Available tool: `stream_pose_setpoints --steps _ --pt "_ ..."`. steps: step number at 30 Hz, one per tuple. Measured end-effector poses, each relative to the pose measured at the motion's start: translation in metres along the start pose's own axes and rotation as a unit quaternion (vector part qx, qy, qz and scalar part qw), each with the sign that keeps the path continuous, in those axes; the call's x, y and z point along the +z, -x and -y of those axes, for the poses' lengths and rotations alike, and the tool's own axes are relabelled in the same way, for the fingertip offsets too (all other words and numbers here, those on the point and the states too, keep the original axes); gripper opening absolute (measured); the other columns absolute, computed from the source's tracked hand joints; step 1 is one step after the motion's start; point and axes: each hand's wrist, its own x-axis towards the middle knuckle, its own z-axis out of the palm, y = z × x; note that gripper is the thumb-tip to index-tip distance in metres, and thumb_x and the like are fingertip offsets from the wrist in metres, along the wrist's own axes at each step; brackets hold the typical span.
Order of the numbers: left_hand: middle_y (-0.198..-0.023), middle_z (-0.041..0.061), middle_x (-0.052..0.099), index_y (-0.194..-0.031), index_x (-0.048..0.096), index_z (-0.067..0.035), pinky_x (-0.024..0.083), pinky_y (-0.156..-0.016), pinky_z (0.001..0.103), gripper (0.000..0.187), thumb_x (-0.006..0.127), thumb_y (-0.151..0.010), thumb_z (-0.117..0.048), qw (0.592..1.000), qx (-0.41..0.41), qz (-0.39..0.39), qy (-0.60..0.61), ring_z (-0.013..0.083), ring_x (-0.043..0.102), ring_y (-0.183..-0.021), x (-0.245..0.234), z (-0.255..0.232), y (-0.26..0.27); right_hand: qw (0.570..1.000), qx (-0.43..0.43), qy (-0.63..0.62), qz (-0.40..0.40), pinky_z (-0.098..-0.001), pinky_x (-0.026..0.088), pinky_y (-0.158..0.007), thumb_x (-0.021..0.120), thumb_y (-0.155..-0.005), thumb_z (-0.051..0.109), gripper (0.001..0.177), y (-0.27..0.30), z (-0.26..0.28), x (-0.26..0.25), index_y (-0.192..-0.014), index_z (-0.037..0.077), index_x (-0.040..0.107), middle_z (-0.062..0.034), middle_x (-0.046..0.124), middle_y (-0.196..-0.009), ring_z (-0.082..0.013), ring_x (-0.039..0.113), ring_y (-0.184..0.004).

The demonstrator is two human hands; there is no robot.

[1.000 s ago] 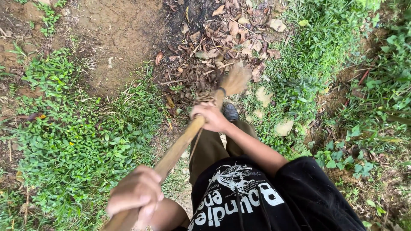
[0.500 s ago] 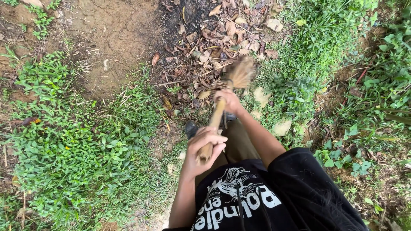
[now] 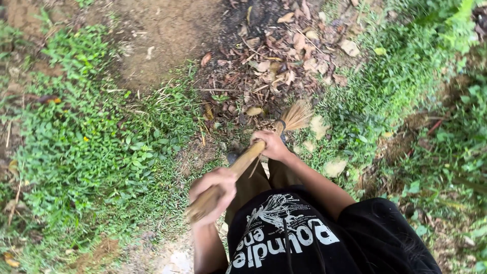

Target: Sweeping a garden path and picking up leaves and debris into a bucket.

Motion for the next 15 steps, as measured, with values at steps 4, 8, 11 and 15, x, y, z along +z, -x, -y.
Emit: stream_pose_setpoints --steps 4,8,11,15 --pt "-0.086 0.005 0.068 -0.114 0.066 -0.005 0.058 -0.084 0.037 0.021 0.075 -0.096 -0.009 0.968 0.122 -0.029 -0.217 0.0139 0.066 -0.073 0.009 -0.025 -0.006 0.999 0.01 0.003 0.042 -0.0395 0.052 -0.085 0.082 -0.071 0.015 0.032 -0.017 -0.001 0.032 -0.098 0.013 0.066 -0.003 0.071 -0.094 -0.0264 0.067 -0.092" --pt "-0.085 0.003 0.069 -0.135 0.059 -0.005 0.055 -0.09 0.036 0.053 0.082 -0.087 -0.01 0.966 0.188 -0.097 -0.149 0.0161 0.068 -0.078 -0.001 -0.068 0.025 0.996 0.037 -0.022 0.072 -0.0415 0.054 -0.076 0.085 -0.077 0.019 0.028 -0.054 0.07 0.07 -0.093 0.011 0.064 -0.0053 0.07 -0.089 -0.0272 0.069 -0.084" --pt "-0.096 0.005 0.069 -0.148 0.049 -0.011 0.053 -0.103 0.04 0.062 0.078 -0.094 -0.02 0.897 0.293 -0.248 -0.22 0.0196 0.068 -0.089 -0.013 -0.085 0.044 0.997 -0.029 -0.013 0.077 -0.0407 0.055 -0.072 0.082 -0.08 0.019 0.026 -0.086 0.132 0.097 -0.095 0.011 0.062 -0.0064 0.069 -0.087 -0.028 0.07 -0.08" --pt "-0.093 0.01 0.07 -0.151 0.045 -0.009 0.058 -0.092 0.041 0.052 0.069 -0.105 -0.019 0.789 0.283 -0.468 -0.281 0.0235 0.069 -0.092 -0.041 -0.078 0.084 0.991 -0.11 -0.021 0.08 -0.0421 0.054 -0.071 0.082 -0.071 0.015 0.035 -0.095 0.202 0.153 -0.1 0.01 0.062 -0.0098 0.069 -0.089 -0.0333 0.069 -0.083"
